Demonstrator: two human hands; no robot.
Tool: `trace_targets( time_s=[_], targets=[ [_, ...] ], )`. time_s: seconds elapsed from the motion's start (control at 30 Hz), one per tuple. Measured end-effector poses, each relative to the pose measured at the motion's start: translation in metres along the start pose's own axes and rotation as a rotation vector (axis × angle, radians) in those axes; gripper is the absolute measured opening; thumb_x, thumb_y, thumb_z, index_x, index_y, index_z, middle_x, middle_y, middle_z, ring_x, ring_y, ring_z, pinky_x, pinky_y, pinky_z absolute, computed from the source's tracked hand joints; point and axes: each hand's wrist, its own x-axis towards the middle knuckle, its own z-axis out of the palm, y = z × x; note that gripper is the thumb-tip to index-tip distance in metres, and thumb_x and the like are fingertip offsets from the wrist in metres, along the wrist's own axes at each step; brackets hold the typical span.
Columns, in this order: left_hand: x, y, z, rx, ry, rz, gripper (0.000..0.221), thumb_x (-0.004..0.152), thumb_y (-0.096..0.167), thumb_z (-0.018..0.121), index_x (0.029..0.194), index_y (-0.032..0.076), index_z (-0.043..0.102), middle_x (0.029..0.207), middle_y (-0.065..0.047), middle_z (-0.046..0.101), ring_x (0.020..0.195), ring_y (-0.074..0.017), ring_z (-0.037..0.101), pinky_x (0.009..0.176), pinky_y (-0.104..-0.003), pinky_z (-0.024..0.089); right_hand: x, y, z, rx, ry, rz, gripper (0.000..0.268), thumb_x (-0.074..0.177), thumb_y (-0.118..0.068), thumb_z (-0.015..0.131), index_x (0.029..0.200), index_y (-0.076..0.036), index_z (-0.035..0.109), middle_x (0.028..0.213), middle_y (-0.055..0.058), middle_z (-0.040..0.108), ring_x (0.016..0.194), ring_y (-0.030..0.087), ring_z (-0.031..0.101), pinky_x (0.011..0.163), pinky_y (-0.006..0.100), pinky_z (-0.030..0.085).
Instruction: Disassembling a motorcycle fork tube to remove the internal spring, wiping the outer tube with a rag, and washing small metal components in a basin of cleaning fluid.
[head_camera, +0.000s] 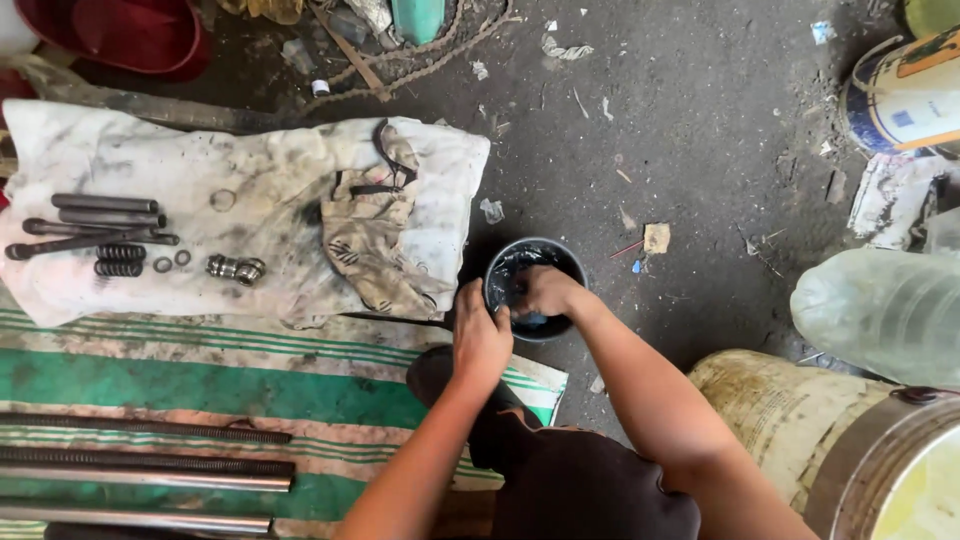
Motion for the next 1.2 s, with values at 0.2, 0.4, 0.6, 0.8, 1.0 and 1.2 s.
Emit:
trace_targets(
  time_s=[0.2,0.4,0.6,0.8,1.0,1.2],
  targets=[
    [-0.025,0.019,-0.009,-0.241,0.092,0.186,0.028,0.105,0.003,0.062,0.131,0.006,0.071,0.117,-0.015,0.068,0.111,-0.0383,0.075,0.093,-0.044,0.068,-0.065,-0.015,-0.001,0.110,0.397,0.181,0.030,0.093,-0.017,0.071,0.122,-0.014,0.074,0.118,0.015,0.082,0.119,0.040,0.078,0.103,0.053,0.065],
    [-0.015,-0.024,0.030,-0.318,-0.087,-0.119,0.036,0.101,0.017,0.071,0.136,0.011,0.075,0.132,-0.018,0.078,0.119,-0.0336,0.079,0.102,-0.044,0.066,0.021,-0.008,0.050,-0.331,0.205,0.233,0.058,0.108,-0.015,0.057,0.164,-0.009,0.041,0.157,0.026,0.047,0.144,0.058,0.052,0.115,0.056,0.059],
    [-0.009,-0.008,0.035,-0.761,-0.260,-0.436,0.079,0.111,0.046,0.067,0.175,0.010,0.039,0.151,-0.025,0.059,0.129,-0.0334,0.065,0.118,-0.056,0.052,0.015,0.027,0.022,0.134,0.137,0.147,0.059,0.088,-0.037,0.077,0.143,-0.014,0.072,0.132,0.018,0.079,0.128,0.042,0.075,0.106,0.054,0.063],
    [0.012,0.108,0.005,-1.061,-0.174,-0.698,0.087,0.113,0.062,0.053,0.180,0.016,0.022,0.186,-0.019,0.020,0.170,-0.0422,0.024,0.137,-0.062,0.022,-0.132,-0.021,-0.007,0.885,0.362,0.240,0.058,0.069,-0.015,0.076,0.127,-0.011,0.085,0.101,0.020,0.075,0.107,0.037,0.073,0.096,0.048,0.057],
    [0.038,0.069,0.073,-1.311,0.000,-0.943,0.073,0.105,0.055,0.076,0.159,0.008,0.062,0.153,-0.020,0.067,0.140,-0.0363,0.067,0.114,-0.053,0.056,-0.096,-0.036,0.006,0.798,0.411,0.298,0.069,0.100,-0.064,0.074,0.147,-0.013,0.073,0.143,0.028,0.071,0.149,0.047,0.056,0.120,0.061,0.046],
    [0.042,0.059,0.081,-1.156,0.015,-0.970,0.070,0.104,0.058,0.072,0.153,0.007,0.067,0.148,-0.019,0.070,0.138,-0.0346,0.068,0.113,-0.050,0.056,-0.029,-0.035,0.008,0.063,0.283,0.212,0.072,0.115,-0.046,0.060,0.168,0.000,0.043,0.162,0.035,0.056,0.159,0.049,0.046,0.135,0.058,0.034]
  ],
)
